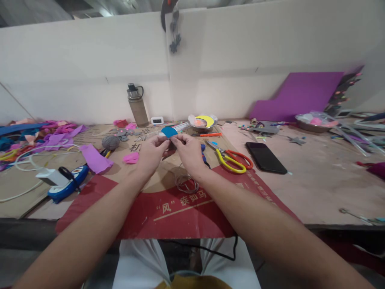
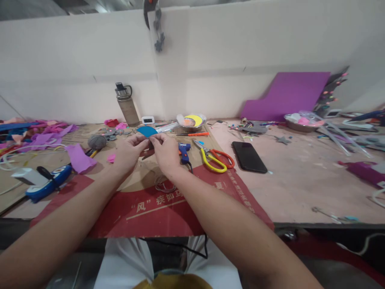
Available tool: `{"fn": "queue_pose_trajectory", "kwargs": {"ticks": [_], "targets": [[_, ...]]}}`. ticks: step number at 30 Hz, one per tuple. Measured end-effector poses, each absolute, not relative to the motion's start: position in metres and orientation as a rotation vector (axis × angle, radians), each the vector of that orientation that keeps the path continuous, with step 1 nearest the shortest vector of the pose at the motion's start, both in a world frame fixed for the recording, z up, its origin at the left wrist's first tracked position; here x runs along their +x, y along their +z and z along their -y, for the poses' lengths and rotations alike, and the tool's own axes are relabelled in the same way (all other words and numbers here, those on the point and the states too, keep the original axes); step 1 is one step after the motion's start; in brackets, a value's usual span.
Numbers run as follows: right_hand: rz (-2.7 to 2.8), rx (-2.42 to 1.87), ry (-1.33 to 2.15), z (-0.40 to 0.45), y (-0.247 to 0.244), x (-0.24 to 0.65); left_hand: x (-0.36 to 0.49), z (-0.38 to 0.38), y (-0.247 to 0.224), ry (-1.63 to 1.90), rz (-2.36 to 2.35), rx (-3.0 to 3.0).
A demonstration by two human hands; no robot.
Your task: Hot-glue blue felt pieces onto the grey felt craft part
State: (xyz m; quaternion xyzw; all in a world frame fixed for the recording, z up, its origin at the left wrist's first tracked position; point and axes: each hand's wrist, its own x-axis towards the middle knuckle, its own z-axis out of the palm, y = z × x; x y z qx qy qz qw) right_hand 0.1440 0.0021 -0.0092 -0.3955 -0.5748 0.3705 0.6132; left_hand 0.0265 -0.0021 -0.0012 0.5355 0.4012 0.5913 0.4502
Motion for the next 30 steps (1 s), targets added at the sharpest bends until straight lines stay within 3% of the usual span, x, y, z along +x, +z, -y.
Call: {"fn": "queue_pose_trajectory", "kwargs": {"ticks": [21, 30], "targets": [[1.460, -0.873, 0.810, 0.006, -0.013, 0.139, 0.013, -0.013, -0.002, 1.666, -0.941, 1.074], [2.163, -0.853, 0.682, 0.020, -0.002, 0.145, -0.026, -0.030, 0.011, 1.898, -0.829, 0.886]]}}
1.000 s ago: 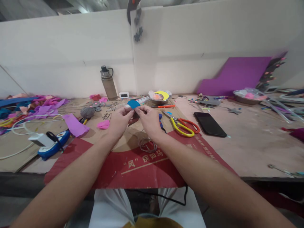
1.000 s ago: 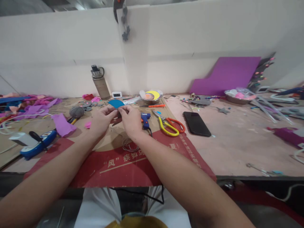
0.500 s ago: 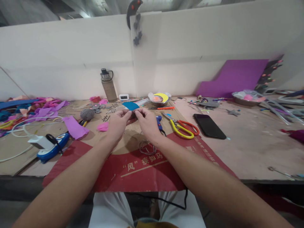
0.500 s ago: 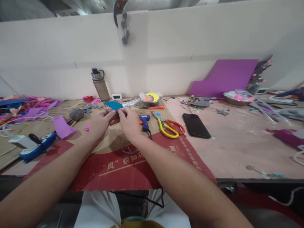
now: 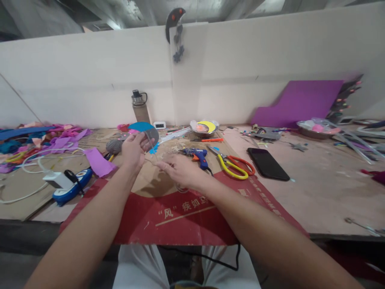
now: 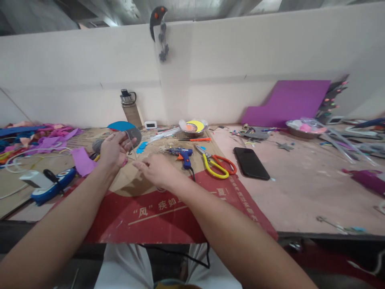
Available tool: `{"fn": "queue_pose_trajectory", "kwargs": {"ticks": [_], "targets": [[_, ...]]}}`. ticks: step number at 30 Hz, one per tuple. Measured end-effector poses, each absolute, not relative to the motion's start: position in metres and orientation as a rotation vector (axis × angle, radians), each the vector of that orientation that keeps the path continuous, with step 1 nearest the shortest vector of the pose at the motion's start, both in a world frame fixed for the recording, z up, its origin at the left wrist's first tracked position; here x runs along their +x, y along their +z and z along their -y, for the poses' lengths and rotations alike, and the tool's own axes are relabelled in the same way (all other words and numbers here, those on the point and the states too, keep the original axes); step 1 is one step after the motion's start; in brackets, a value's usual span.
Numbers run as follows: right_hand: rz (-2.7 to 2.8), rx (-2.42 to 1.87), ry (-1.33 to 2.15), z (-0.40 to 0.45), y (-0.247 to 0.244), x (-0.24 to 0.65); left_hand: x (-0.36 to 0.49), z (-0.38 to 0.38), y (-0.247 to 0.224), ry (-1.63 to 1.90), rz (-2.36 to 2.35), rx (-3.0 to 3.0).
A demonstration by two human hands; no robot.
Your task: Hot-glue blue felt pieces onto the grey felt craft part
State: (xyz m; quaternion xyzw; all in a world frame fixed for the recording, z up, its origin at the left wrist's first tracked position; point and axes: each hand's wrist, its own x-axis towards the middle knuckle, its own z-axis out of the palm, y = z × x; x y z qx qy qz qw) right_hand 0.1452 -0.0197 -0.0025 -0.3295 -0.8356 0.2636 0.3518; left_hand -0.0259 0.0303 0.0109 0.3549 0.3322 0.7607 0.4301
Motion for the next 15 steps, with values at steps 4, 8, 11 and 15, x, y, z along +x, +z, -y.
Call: {"fn": "queue_pose_trajectory", "kwargs": {"ticks": [4, 8, 11, 15], "targets": [[1.879, -1.138, 0.544, 0.004, 0.010, 0.184, -0.025, -0.030, 0.011, 1.873, -0.790, 0.844], [1.808, -1.701, 0.214, -0.014, -0.001, 0.223, -0.021, -0.028, 0.013, 1.820, -0.775, 0.807], [1.960, -1.958, 0.253, -0.019, -0.020, 0.227, -0.019, -0.027, 0.015, 1.769, -0.768, 0.742], [1.994, -1.912, 0.334, -0.021, -0.034, 0.214, -0.018, -0.026, 0.015, 1.750, -0.761, 0.762]]}}
